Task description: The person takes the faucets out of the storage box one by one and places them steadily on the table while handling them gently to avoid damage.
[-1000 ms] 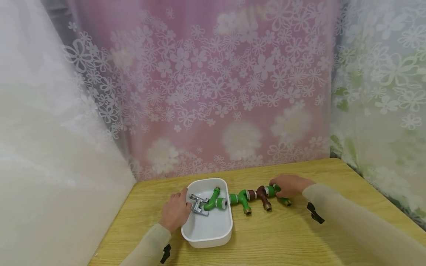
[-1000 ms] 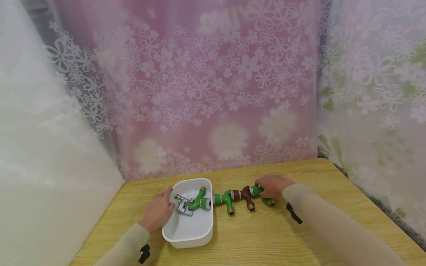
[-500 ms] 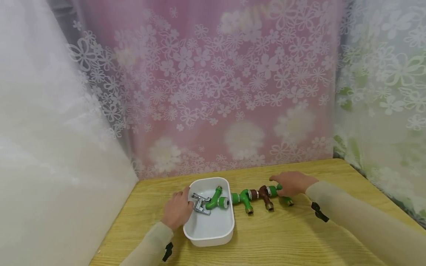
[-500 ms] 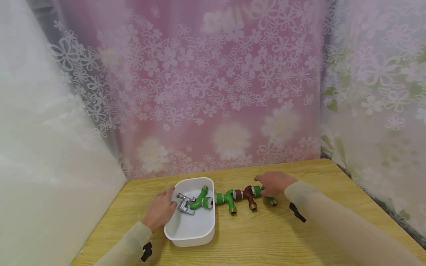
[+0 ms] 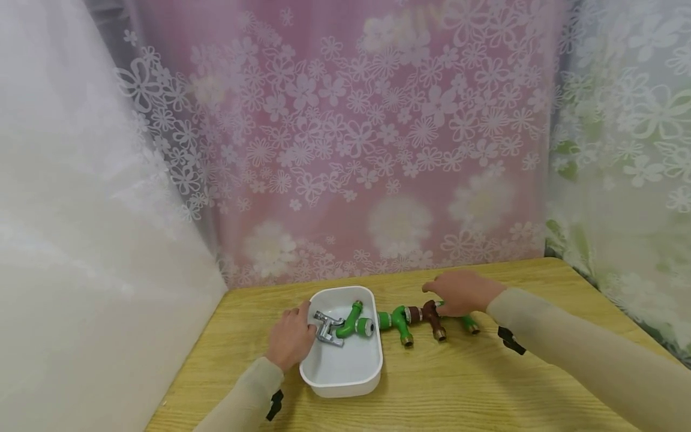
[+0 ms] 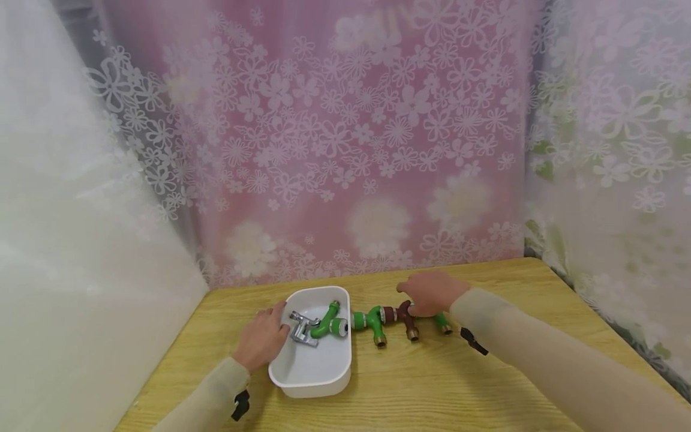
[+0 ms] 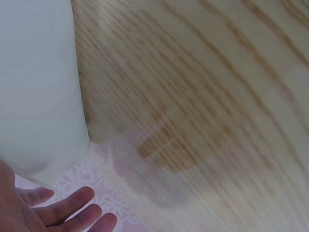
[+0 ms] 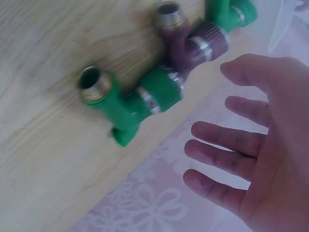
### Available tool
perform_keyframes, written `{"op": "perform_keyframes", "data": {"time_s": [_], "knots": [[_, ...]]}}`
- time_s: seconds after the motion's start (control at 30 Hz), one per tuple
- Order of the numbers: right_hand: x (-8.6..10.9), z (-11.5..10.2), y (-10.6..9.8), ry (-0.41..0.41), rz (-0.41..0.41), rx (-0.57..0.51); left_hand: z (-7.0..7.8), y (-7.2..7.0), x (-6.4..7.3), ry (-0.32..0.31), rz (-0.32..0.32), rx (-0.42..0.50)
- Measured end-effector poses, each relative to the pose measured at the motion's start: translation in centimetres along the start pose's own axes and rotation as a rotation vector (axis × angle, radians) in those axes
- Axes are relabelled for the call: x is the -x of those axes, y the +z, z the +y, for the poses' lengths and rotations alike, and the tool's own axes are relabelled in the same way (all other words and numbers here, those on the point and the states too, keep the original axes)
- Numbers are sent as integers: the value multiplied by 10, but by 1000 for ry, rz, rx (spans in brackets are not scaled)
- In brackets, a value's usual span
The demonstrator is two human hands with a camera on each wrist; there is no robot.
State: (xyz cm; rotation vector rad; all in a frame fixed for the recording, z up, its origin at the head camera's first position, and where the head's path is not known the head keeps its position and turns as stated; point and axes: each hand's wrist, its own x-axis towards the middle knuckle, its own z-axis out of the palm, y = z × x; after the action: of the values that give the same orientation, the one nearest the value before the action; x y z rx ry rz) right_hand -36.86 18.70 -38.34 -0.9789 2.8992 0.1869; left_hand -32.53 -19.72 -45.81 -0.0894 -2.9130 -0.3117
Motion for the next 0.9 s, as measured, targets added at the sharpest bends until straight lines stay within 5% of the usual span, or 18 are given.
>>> {"op": "perform_keyframes", "data": {"time_s": [0.9], "knots": [[-56, -78, -41, -197, -29, 66, 0, 1, -1, 11, 29, 3]]}}
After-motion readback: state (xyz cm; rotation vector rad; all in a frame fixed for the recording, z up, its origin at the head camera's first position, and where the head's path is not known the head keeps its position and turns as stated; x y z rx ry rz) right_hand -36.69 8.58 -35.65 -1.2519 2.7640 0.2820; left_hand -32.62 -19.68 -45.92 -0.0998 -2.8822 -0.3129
